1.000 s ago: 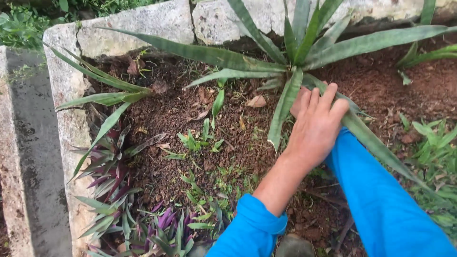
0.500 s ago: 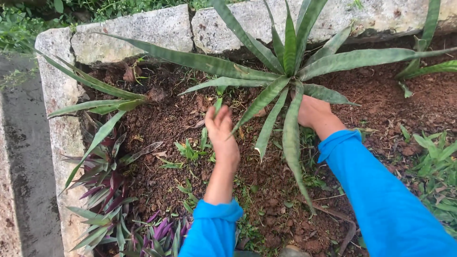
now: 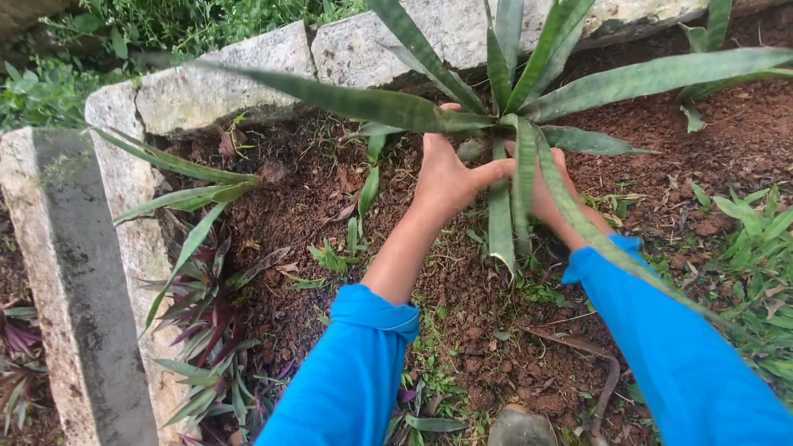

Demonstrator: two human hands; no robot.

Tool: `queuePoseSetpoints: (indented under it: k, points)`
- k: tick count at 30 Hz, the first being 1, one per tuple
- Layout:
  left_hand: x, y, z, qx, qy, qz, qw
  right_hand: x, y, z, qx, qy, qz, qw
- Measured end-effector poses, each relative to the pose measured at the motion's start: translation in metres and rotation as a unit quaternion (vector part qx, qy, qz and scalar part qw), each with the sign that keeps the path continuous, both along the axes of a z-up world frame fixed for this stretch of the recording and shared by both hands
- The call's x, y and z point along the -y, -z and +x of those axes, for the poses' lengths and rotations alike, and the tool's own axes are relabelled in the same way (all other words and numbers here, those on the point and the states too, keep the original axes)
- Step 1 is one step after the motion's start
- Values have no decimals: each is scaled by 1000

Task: The person is weeding and tidying plants in a raised garden planter.

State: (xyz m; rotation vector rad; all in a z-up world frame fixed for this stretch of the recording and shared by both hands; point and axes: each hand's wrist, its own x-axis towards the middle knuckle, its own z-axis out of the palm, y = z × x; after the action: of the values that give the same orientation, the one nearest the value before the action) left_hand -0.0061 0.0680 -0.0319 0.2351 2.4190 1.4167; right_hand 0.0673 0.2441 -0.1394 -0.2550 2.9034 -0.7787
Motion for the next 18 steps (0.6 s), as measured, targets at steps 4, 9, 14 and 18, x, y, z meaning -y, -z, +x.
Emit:
queuePoseSetpoints:
  k: [4, 9, 14, 18]
  points:
    - [-13, 16, -2, 22, -20, -100, 995, 51, -63, 82, -141, -28, -261, 954]
    - [-19, 34, 3, 82, 4, -106, 991, 83, -48, 108, -184, -232, -145, 944]
    - [-8, 44, 2, 89, -39, -214, 972, 59, -40, 65, -51, -201, -108, 972]
    - [6, 71, -6, 106, -16, -235, 966, 35, -5, 52, -108, -55, -55, 991]
